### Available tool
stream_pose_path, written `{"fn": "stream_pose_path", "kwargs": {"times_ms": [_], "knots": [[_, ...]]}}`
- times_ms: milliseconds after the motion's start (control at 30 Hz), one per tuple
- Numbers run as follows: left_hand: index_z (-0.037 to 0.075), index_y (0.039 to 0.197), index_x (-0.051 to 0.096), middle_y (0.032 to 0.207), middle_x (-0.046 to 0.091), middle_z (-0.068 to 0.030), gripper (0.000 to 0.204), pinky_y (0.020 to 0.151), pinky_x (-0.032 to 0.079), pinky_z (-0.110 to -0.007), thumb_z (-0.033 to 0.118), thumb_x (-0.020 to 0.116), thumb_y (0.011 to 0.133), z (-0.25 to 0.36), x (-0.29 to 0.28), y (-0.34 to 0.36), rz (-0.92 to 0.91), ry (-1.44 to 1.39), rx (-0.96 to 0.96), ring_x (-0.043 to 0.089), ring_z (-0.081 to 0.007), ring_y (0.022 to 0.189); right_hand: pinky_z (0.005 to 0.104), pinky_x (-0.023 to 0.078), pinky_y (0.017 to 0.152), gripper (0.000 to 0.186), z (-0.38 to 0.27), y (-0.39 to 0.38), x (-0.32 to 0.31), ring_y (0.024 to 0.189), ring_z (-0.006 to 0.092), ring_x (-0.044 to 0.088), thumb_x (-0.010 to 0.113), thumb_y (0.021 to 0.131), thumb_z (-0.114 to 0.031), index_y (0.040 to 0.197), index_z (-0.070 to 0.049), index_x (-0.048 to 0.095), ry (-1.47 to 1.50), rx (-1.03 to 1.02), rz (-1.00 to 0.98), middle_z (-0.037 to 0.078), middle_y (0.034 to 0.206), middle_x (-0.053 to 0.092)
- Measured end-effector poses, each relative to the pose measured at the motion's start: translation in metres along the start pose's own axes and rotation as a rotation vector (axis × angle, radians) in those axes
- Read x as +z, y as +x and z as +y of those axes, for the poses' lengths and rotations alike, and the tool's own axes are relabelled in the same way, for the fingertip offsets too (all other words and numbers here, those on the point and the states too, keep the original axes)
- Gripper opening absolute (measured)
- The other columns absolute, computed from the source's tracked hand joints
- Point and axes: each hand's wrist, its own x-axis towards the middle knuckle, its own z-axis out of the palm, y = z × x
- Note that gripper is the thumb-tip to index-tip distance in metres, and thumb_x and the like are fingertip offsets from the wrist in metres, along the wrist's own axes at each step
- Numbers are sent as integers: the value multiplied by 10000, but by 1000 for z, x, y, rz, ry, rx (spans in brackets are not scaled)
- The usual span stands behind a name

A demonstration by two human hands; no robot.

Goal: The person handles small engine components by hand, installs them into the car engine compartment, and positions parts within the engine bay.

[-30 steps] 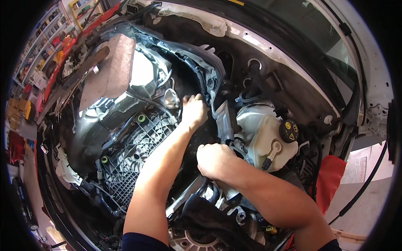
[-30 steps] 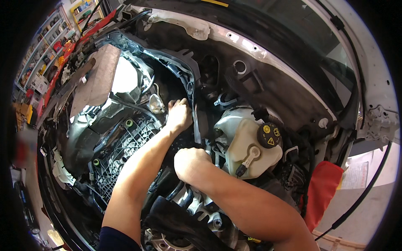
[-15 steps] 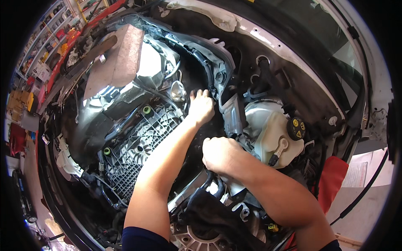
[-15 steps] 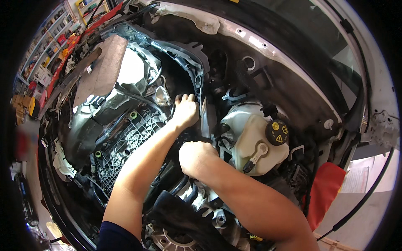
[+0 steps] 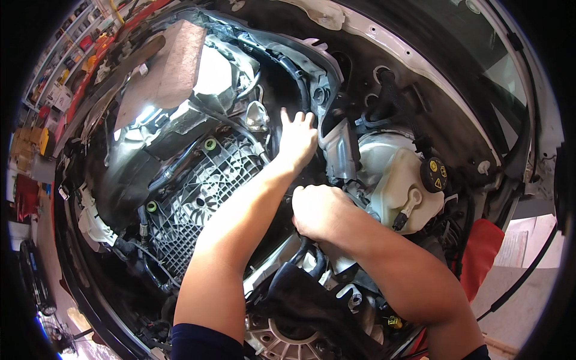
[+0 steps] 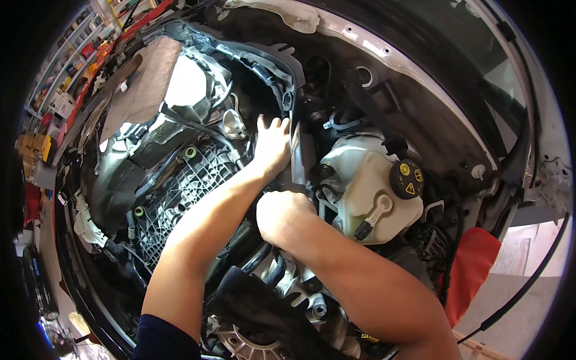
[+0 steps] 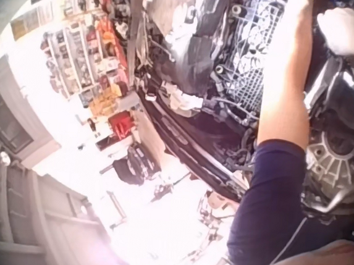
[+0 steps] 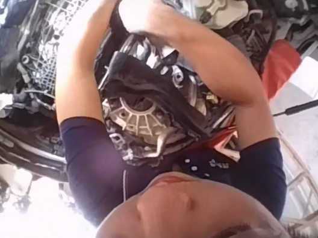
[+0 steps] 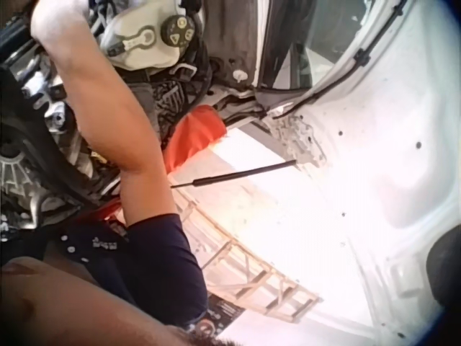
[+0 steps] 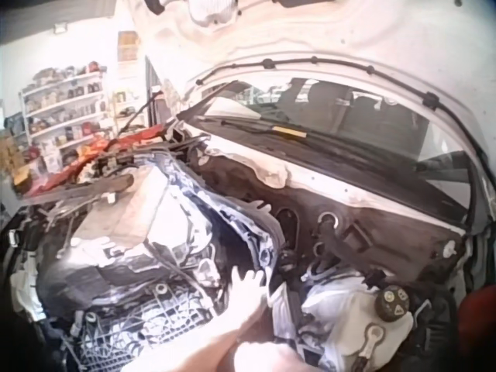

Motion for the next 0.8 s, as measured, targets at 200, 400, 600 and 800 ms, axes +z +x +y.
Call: {"fn": "stream_pose_path", "kwargs": {"times_ms": [200, 400, 600, 800], "knots": [[14, 870, 697, 1076, 576, -136, 221, 1030, 248, -557, 196, 598, 795, -7, -1, -4, -260, -85, -203, 500, -296, 1091, 397, 522, 815, 313, 0, 4, 2, 933, 309, 655, 545, 836, -219, 1027, 28, 575, 0, 25, -57, 193, 985, 660], [35, 886, 702, 1066, 595, -115, 205, 1032, 259, -525, 184, 627, 768, -5, 2, 6, -249, -120, -313, 514, -274, 1093, 401, 523, 810, 326, 2, 5, 3, 918, 316, 656, 550, 846, -247, 1016, 30, 572, -9, -16, -10, 190, 959, 662], [53, 773, 702, 1027, 570, -119, 168, 993, 276, -685, 130, 553, 776, 6, 2, 1, -91, -48, -119, 535, -283, 992, 390, 545, 786, 210, -1, 2, 1, 932, 268, 676, 591, 796, -121, 962, -51, 699, -15, 52, 17, 134, 1007, 691], [77, 743, 703, 981, 591, -119, 155, 923, 403, -521, 171, 585, 779, -14, -21, -14, -141, -60, -143, 553, -285, 970, 377, 546, 788, 317, -5, 4, 2, 938, 308, 667, 577, 813, -145, 1058, 49, 522, -10, 79, 84, 197, 958, 671]]}}
